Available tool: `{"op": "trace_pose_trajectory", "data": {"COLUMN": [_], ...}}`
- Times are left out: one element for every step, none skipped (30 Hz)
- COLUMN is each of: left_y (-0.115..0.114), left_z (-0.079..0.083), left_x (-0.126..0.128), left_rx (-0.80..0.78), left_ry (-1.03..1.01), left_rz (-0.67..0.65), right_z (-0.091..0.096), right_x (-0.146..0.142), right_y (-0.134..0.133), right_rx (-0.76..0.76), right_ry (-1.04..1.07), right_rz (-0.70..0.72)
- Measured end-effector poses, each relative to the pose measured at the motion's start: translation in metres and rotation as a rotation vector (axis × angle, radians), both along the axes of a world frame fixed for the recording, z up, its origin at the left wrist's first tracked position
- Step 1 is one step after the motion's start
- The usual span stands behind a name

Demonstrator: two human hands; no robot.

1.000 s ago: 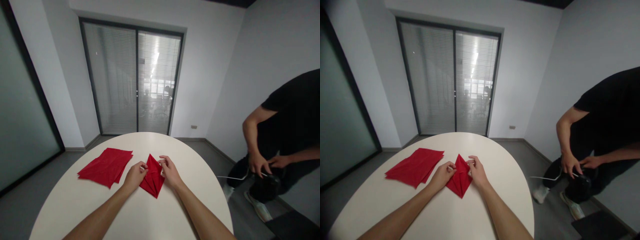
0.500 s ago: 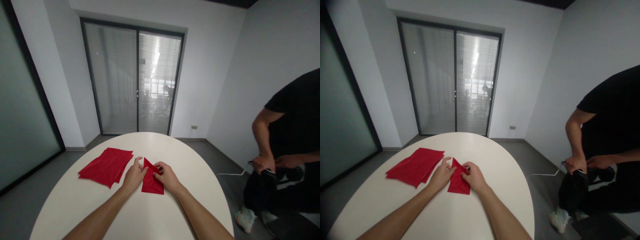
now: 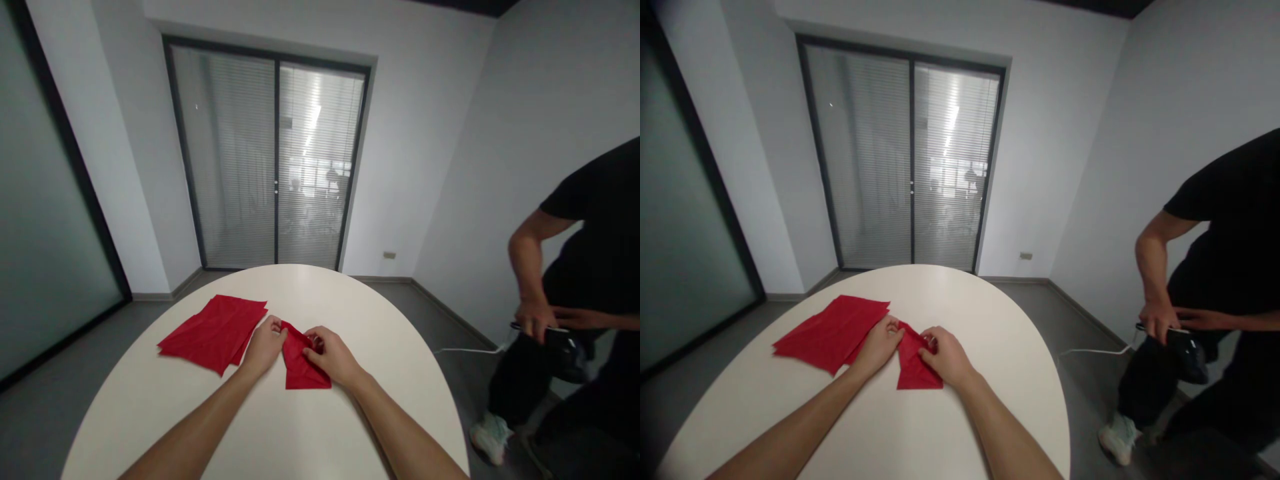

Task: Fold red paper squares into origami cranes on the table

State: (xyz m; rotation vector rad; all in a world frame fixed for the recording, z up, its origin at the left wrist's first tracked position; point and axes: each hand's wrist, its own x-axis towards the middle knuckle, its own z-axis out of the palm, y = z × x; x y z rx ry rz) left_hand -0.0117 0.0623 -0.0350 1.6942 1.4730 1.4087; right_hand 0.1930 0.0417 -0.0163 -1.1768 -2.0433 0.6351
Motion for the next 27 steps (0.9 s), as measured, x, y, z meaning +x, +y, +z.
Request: {"op": "trace_pose_trajectory", "data": {"left_y": [-0.0003,-0.0005,-0.0006,-0.0005,-0.0002,0.0002,0.0005,0.0008,0.001,0.001,0.0008,0.0005,0.0002,-0.0001,-0.0002,-0.0002,0.0,0.0002,0.0005,0.0007,0.0009,0.0009,0.0008,0.0007,0.0005,0.0003,0.0001], "left_z": [0.0005,0.001,0.0014,0.0016,0.0017,0.0017,0.0017,0.0019,0.0023,0.0029,0.0037,0.0047,0.0057,0.0066,0.0072,0.0076,0.0076,0.0074,0.007,0.0065,0.0061,0.0058,0.0055,0.0054,0.0054,0.0054,0.0055], "left_x": [0.0002,0.0006,0.0009,0.001,0.001,0.0008,0.0005,0.0,-0.0005,-0.001,-0.0014,-0.0017,-0.0019,-0.002,-0.0021,-0.0022,-0.0024,-0.0026,-0.0029,-0.0032,-0.0035,-0.0039,-0.0042,-0.0045,-0.0047,-0.0049,-0.0051], "left_rx": [-0.002,-0.005,-0.007,-0.007,-0.003,0.002,0.006,0.006,0.003,-0.003,-0.008,-0.013,-0.016,-0.02,-0.024,-0.029,-0.035,-0.039,-0.042,-0.043,-0.041,-0.037,-0.031,-0.025,-0.02,-0.015,-0.014], "left_ry": [-0.022,-0.048,-0.071,-0.088,-0.092,-0.079,-0.059,-0.034,-0.01,0.012,0.026,0.033,0.032,0.026,0.016,0.005,-0.004,-0.01,-0.01,-0.005,0.006,0.023,0.043,0.062,0.077,0.088,0.092], "left_rz": [-0.022,-0.054,-0.087,-0.114,-0.128,-0.129,-0.124,-0.113,-0.097,-0.081,-0.065,-0.051,-0.041,-0.037,-0.038,-0.041,-0.048,-0.057,-0.07,-0.088,-0.111,-0.137,-0.162,-0.181,-0.191,-0.192,-0.184], "right_z": [0.0002,0.0005,0.0007,0.001,0.0012,0.0015,0.0017,0.002,0.0023,0.0026,0.0031,0.0035,0.004,0.0044,0.0048,0.0051,0.0052,0.0053,0.0052,0.005,0.0048,0.0044,0.0038,0.0031,0.0023,0.0013,0.0004], "right_x": [0.0002,0.0005,0.0009,0.0013,0.0017,0.002,0.0022,0.0024,0.0024,0.0024,0.0024,0.0023,0.0023,0.0022,0.0021,0.002,0.002,0.0019,0.002,0.0021,0.0022,0.0023,0.0024,0.0025,0.0025,0.0024,0.0022], "right_y": [0.0,0.0001,0.0002,0.0003,0.0003,0.0002,0.0001,-0.0001,-0.0003,-0.0005,-0.0007,-0.0008,-0.0009,-0.001,-0.0011,-0.0012,-0.0013,-0.0014,-0.0015,-0.0016,-0.0015,-0.0014,-0.0011,-0.0007,-0.0001,0.0006,0.0014], "right_rx": [-0.003,-0.005,-0.006,-0.008,-0.01,-0.013,-0.017,-0.02,-0.021,-0.019,-0.016,-0.012,-0.008,-0.006,-0.007,-0.009,-0.012,-0.015,-0.016,-0.017,-0.017,-0.017,-0.017,-0.017,-0.016,-0.017,-0.018], "right_ry": [-0.005,-0.008,-0.01,-0.01,-0.009,-0.007,-0.004,-0.003,-0.001,0.001,0.003,0.004,0.003,0.002,0.0,-0.002,-0.005,-0.007,-0.007,-0.007,-0.006,-0.005,-0.004,-0.004,-0.005,-0.006,-0.007], "right_rz": [0.002,0.007,0.011,0.013,0.014,0.014,0.012,0.012,0.013,0.014,0.016,0.018,0.02,0.021,0.02,0.019,0.017,0.015,0.012,0.012,0.011,0.012,0.013,0.016,0.019,0.021,0.023]}}
